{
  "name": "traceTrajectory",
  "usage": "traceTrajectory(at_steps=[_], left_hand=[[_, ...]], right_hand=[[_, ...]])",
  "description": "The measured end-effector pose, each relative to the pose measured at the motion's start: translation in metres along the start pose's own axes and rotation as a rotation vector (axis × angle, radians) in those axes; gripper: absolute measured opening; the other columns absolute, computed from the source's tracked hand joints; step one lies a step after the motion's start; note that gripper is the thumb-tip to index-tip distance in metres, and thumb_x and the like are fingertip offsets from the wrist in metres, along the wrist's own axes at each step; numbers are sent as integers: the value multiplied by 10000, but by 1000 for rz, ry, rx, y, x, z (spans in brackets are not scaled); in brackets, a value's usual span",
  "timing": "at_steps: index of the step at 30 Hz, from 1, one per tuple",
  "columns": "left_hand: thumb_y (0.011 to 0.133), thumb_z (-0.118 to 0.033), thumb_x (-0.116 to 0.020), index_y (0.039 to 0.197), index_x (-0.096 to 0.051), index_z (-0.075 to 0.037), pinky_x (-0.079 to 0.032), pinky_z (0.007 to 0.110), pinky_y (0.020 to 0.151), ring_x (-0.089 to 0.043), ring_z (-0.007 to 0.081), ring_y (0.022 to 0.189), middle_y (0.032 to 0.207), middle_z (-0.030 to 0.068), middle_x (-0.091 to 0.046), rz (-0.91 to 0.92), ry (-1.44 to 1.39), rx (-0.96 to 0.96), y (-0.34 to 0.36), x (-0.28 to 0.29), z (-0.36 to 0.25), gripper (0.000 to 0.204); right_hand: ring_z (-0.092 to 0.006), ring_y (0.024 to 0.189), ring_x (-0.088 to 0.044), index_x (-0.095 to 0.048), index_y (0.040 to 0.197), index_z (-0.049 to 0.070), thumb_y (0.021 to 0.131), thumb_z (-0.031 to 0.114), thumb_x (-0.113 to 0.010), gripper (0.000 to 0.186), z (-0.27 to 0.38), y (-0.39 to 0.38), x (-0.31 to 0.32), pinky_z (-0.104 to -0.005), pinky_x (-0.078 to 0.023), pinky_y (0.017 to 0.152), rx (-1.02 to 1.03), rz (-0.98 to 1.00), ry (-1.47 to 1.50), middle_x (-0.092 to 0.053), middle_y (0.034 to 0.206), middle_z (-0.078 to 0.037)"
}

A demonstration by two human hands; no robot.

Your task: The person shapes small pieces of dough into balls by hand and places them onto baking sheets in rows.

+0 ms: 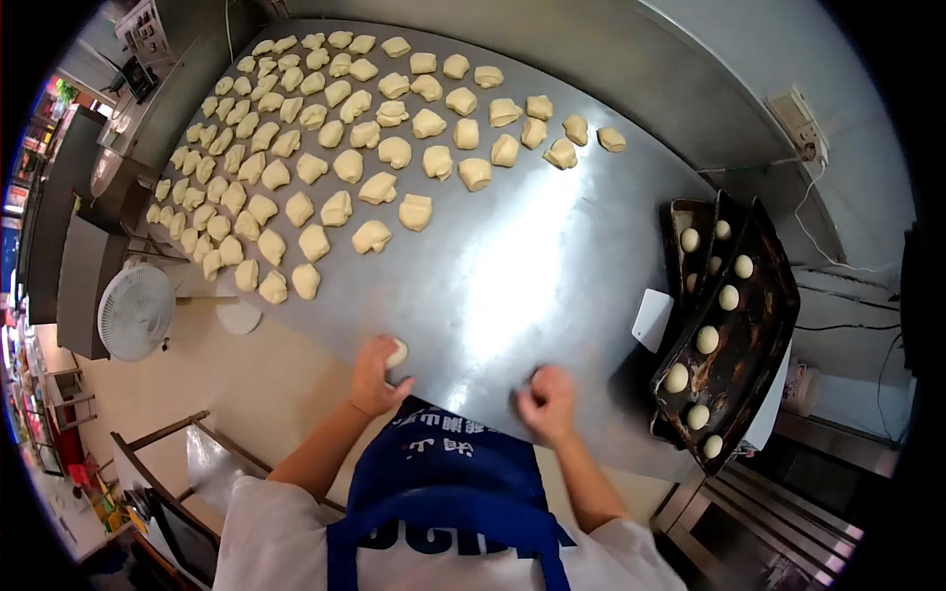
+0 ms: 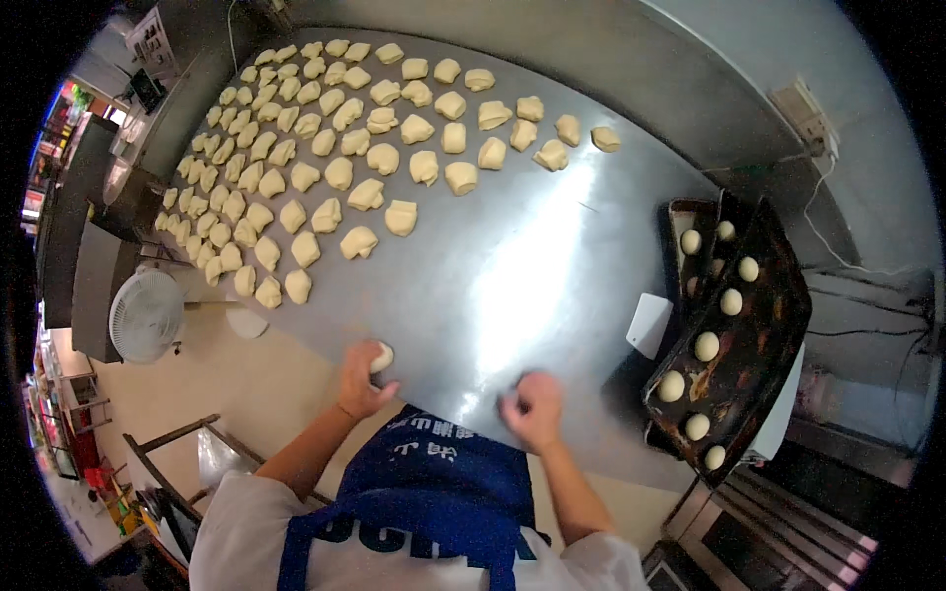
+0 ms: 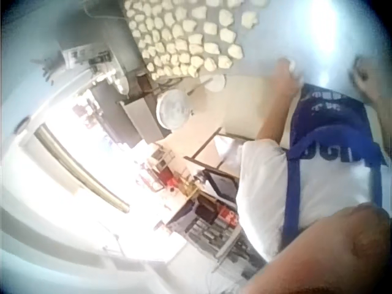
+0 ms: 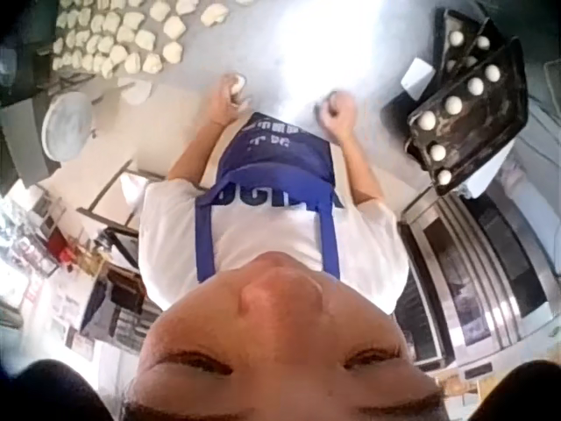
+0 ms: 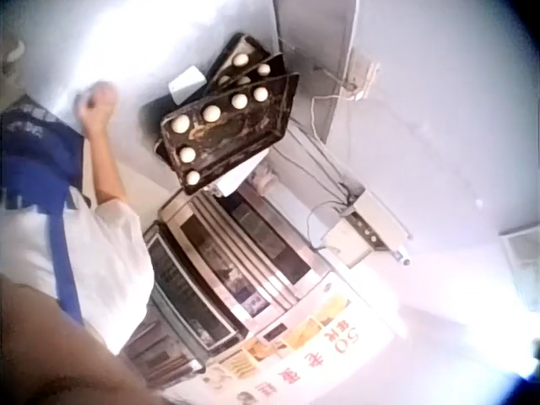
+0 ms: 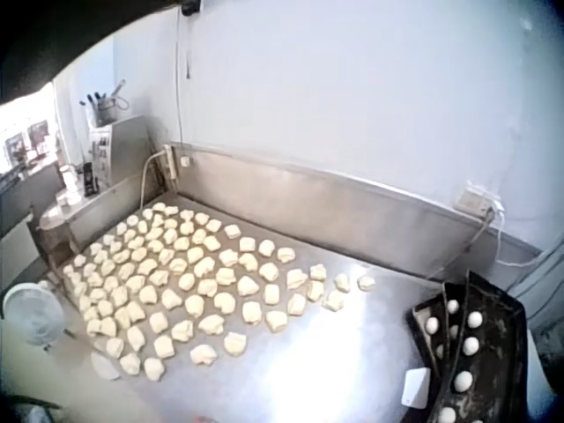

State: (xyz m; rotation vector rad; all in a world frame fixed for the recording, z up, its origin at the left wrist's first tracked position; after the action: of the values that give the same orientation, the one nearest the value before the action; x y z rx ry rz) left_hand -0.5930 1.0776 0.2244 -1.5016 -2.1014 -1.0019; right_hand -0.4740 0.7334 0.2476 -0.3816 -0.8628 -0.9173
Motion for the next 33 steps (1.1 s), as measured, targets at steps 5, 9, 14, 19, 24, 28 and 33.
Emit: traceTrajectory(at_steps=[5,9,14,19,24,28,33], left_hand=[[702,-497,-872,838,-691,-156,-487,447,817,-639,259,969,962,13,-675,108,211,-359,106,-64,-23,409],[690,-441,-908,841,-695,-153,-511,443,760,-650,297,921,934,37,-689,209,142,-243,150,-54,35,389],[677,-281,-928,877,-677,-131,-527,460,823,-656,321,899,895,68,-677,-19,91,-211,138,-31,33,354],[677,-353,-905,820,-629,-167,-483,451,801,-621,287,888,852,45,-641,230,56,-351,105,-69,6,362],[715,-382,-883,870,-667,-152,-493,486,796,-635,311,901,861,49,-661,223,152,-145,165,-76,48,351],[725,-267,-891,871,-682,-133,-517,483,827,-653,317,940,877,54,-674,80,72,-219,159,-48,30,288],[738,-201,-879,772,-630,-130,-542,433,798,-670,321,925,853,67,-664,233,-86,-436,109,-73,-11,261]], right_hand=[[-222,859,-606,-587,705,155,707,276,-812,256,37,98,-37,-443,-454,801,454,-292,-215,-631,814,0],[-245,822,-608,-640,735,170,684,343,-827,261,-1,155,-3,-429,-452,776,531,-248,-209,-625,798,-13],[-271,852,-631,-625,704,159,681,264,-839,240,-27,114,16,-426,-491,763,275,-305,-84,-636,840,-36],[-262,850,-622,-568,672,143,696,258,-825,283,6,108,-44,-426,-500,772,543,-220,-7,-601,816,-31],[-238,836,-606,-621,717,146,666,335,-853,304,-9,208,-14,-404,-498,768,650,-201,-170,-587,783,-18],[-255,831,-624,-670,826,153,683,310,-875,295,-40,189,8,-432,-518,757,461,-183,-71,-645,848,-30],[-256,842,-633,-657,818,144,744,253,-841,226,-20,158,-30,-398,-517,766,491,-209,126,-659,864,-27]])
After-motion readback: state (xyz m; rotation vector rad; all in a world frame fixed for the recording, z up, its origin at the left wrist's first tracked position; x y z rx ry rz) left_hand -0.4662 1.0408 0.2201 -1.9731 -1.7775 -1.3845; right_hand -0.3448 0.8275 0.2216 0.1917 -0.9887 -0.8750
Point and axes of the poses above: each hand's wrist, its own y-axis towards the middle knuckle, its own x-axis out of the back of the hand, z = x × y, the point moved 3 cm from there along y, towards the middle knuckle
